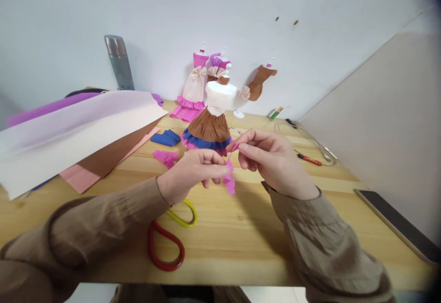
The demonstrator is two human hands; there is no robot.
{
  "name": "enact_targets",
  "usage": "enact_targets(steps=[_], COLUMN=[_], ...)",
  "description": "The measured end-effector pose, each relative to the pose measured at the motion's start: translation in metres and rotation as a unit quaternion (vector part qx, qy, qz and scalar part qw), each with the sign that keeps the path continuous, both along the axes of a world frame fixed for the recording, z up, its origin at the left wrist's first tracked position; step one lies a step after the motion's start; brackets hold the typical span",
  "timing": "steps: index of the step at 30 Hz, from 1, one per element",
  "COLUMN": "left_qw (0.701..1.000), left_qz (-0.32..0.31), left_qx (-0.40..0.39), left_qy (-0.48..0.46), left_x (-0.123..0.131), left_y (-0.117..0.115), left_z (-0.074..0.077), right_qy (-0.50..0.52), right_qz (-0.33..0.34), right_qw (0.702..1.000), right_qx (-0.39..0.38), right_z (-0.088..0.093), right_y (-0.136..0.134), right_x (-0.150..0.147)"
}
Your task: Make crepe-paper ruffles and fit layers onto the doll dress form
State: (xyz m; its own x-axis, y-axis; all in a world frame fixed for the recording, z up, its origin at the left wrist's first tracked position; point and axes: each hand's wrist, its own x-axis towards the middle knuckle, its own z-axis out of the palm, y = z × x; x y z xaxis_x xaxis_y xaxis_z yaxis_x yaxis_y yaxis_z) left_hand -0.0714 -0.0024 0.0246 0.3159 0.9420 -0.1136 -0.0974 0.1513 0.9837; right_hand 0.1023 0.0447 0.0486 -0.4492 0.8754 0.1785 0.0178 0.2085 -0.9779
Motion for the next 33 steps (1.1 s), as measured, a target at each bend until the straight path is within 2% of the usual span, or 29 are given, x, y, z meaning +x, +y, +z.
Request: enact_targets(steps=[5,9,15,20,26,33], left_qw=[0.999,0.999,0.999,1.0,0.999,1.0], left_qz=[-0.022,-0.026,-0.026,-0.023,-0.028,-0.009], left_qx=[-0.023,-0.012,-0.011,-0.002,-0.009,-0.004], left_qy=[0.007,0.03,0.045,0.004,-0.012,0.03], left_x=[-0.001,-0.002,-0.008,-0.012,-0.013,-0.015], left_y=[0.002,0.002,0.005,0.007,0.01,0.012], left_z=[-0.001,0.0,0.003,0.002,-0.001,0.001], right_qy=[0.011,0.023,0.04,0.047,0.051,0.062], right_qz=[-0.038,-0.059,-0.026,-0.015,-0.007,-0.015], right_qw=[0.999,0.998,0.998,0.996,0.996,0.996], right_qx=[-0.009,-0.012,-0.051,-0.073,-0.074,-0.064], right_z=[0.001,-0.001,-0.001,-0.001,-0.002,-0.004], right_y=[0.001,0.004,0.009,0.01,0.011,0.013], right_x=[0.0,-0.001,-0.002,0.0,0.001,0.001])
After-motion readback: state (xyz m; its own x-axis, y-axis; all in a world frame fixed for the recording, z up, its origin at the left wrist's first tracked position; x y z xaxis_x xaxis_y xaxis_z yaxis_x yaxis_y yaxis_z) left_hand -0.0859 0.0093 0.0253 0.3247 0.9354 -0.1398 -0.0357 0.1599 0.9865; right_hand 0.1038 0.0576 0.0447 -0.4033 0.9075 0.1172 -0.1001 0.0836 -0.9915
